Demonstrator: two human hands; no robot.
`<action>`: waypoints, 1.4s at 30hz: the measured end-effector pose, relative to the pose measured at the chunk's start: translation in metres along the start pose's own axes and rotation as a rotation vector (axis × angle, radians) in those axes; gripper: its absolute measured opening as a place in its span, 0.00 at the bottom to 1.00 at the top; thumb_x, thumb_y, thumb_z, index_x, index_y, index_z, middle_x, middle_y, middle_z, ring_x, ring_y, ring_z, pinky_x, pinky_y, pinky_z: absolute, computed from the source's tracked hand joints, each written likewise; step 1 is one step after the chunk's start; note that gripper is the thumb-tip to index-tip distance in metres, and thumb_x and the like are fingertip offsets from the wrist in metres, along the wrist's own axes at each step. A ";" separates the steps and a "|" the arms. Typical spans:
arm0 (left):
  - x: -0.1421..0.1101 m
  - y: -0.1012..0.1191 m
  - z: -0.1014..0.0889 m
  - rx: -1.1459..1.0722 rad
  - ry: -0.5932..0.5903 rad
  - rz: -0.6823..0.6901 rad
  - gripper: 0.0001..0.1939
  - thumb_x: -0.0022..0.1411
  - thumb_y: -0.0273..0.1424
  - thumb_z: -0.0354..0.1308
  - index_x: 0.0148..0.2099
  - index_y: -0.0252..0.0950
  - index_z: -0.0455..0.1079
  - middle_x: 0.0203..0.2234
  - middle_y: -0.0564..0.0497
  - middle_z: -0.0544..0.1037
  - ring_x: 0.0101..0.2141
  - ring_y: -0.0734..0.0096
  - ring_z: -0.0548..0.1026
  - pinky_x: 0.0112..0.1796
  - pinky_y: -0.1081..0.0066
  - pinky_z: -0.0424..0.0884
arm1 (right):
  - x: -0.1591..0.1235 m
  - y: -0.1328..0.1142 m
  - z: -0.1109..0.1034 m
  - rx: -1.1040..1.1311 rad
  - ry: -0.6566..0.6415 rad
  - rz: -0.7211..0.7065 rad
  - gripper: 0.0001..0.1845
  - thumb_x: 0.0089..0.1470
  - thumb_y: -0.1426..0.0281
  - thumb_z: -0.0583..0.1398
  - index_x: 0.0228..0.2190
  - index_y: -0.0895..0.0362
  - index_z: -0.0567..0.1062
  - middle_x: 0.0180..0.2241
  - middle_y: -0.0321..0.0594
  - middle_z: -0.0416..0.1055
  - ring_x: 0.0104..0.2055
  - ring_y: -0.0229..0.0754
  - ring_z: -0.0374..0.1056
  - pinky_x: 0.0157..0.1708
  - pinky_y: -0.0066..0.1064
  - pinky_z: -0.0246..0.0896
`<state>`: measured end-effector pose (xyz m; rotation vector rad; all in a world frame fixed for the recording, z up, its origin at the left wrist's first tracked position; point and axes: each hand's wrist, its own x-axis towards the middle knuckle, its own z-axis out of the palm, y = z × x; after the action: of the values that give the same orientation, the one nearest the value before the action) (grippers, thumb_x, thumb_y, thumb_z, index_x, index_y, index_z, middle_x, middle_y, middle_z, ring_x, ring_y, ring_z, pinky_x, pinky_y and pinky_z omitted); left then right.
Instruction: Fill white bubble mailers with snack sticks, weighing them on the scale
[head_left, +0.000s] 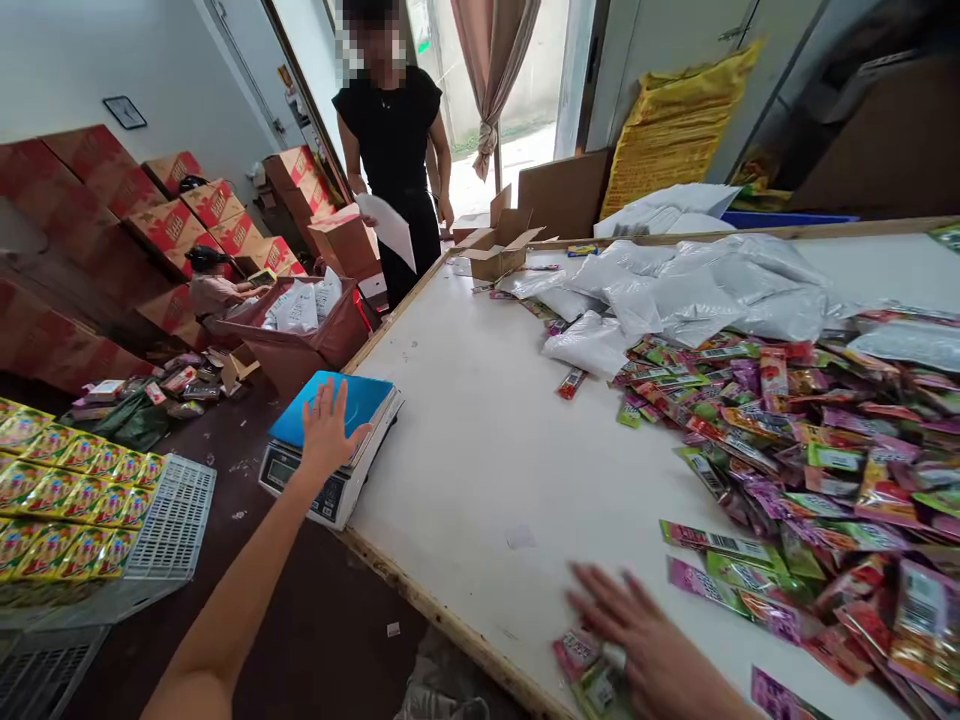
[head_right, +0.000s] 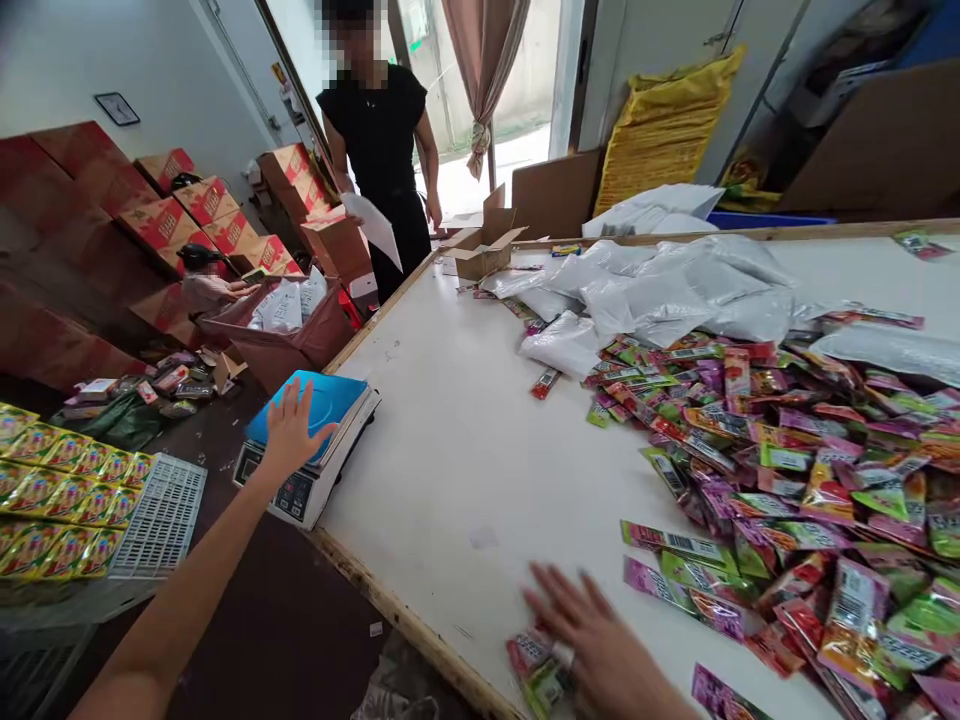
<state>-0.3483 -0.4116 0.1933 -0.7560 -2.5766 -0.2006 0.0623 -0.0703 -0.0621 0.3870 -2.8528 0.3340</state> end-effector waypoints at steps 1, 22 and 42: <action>-0.006 0.011 0.005 -0.027 0.004 0.016 0.44 0.69 0.54 0.46 0.76 0.31 0.49 0.74 0.31 0.49 0.74 0.39 0.46 0.69 0.37 0.43 | -0.012 0.029 0.001 -0.071 0.066 0.081 0.45 0.58 0.71 0.54 0.73 0.42 0.48 0.72 0.44 0.50 0.70 0.63 0.57 0.63 0.68 0.55; -0.099 0.155 0.098 -1.431 0.027 -0.989 0.23 0.62 0.34 0.65 0.58 0.40 0.65 0.62 0.36 0.68 0.63 0.53 0.69 0.61 0.56 0.70 | -0.039 0.127 -0.041 -0.291 0.098 0.720 0.29 0.66 0.73 0.49 0.65 0.48 0.70 0.65 0.49 0.65 0.50 0.53 0.78 0.28 0.36 0.78; -0.042 0.086 0.075 -1.562 0.299 -1.382 0.08 0.61 0.18 0.49 0.39 0.35 0.63 0.29 0.50 0.70 0.26 0.77 0.74 0.28 0.78 0.74 | -0.033 0.125 -0.033 -0.239 0.143 0.770 0.31 0.66 0.76 0.48 0.64 0.45 0.70 0.62 0.46 0.69 0.51 0.56 0.77 0.33 0.41 0.80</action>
<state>-0.2985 -0.3399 0.1086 0.8196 -1.6976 -2.4946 0.0642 0.0633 -0.0640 -0.7635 -2.7283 0.1324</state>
